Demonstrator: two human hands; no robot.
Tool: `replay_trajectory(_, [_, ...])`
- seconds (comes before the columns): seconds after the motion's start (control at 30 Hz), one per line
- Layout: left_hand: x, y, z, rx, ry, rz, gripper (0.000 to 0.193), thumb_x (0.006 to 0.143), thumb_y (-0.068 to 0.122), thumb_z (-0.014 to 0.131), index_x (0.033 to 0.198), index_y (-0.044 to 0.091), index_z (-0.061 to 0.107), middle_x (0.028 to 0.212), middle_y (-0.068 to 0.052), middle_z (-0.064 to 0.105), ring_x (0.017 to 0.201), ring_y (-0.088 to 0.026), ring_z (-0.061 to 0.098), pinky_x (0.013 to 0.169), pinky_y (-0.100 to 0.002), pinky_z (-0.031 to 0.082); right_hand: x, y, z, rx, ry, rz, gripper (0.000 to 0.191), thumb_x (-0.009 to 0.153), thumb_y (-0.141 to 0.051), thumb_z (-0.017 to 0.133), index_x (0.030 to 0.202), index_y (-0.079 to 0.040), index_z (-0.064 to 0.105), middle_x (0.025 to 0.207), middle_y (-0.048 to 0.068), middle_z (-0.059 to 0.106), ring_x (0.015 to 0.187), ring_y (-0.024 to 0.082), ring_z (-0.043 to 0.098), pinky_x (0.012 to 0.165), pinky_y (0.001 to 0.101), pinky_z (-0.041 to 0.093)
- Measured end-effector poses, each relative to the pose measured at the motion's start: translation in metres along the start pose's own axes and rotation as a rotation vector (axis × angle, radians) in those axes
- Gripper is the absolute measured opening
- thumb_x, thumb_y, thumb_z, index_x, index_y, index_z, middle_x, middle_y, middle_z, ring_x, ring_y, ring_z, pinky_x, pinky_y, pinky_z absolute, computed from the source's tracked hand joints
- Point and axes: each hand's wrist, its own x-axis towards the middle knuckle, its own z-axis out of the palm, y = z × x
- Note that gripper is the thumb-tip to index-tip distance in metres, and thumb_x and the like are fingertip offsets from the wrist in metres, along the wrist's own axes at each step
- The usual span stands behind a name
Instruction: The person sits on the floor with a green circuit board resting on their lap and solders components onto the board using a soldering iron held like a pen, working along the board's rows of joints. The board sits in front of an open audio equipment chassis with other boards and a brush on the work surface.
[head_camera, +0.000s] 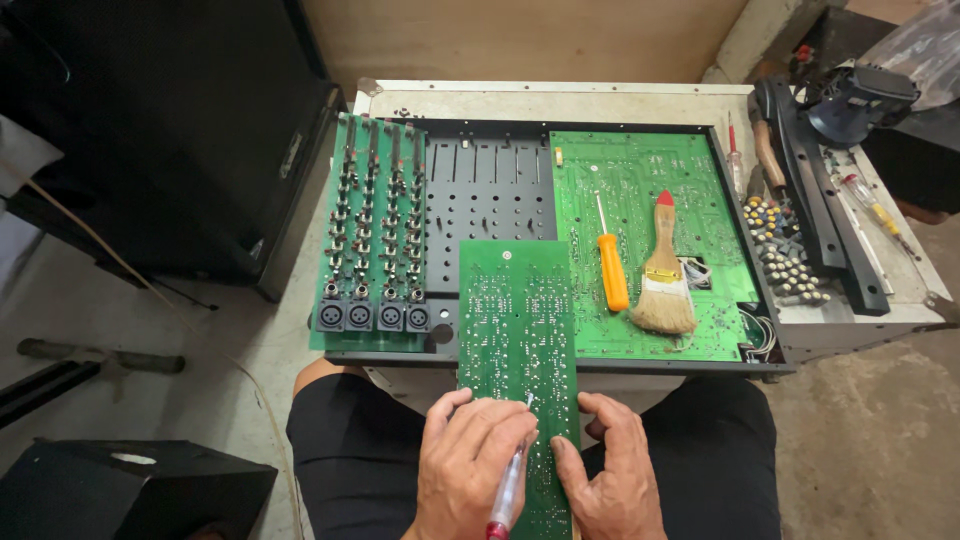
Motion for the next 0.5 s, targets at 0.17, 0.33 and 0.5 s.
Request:
replay_trajectory(0.17, [-0.0016,-0.0015,0.0003,0.007,-0.032,0.054,0.029,0.081,0.009,0.075,0.109,0.009,0.066,0.110,-0.007,0.072,0.104,-0.025,0.071,0.102,-0.050,0.046,0.0001,0.0011,0.0005,0.007,0.007,-0.048,0.057,0.073,-0.012,0.080,0.126,-0.006,0.059,0.114,0.011,0.065,0.088,0.024,0.061,0.081,0.0351,0.053])
replay_trajectory(0.33, [0.0004,0.0000,0.0056,-0.018,-0.073,0.093,0.032,0.080,0.012,0.074,0.112,0.009,0.067,0.113,-0.008,0.072,0.107,-0.027,0.070,0.103,-0.050,0.046,-0.0012,0.0006,0.0004,0.013,-0.007,0.000,0.058,0.073,-0.011,0.081,0.126,-0.006,0.058,0.113,0.011,0.065,0.088,0.024,0.062,0.079,0.0345,0.054])
replay_trajectory(0.5, [0.0028,0.0010,0.0098,-0.033,-0.091,0.069,0.032,0.081,0.012,0.071,0.112,0.008,0.067,0.114,-0.008,0.072,0.108,-0.026,0.070,0.104,-0.050,0.046,-0.0012,0.0001,-0.0010,0.015,-0.005,-0.010,0.058,0.074,-0.011,0.081,0.127,-0.006,0.058,0.113,0.011,0.065,0.088,0.024,0.061,0.080,0.0348,0.054])
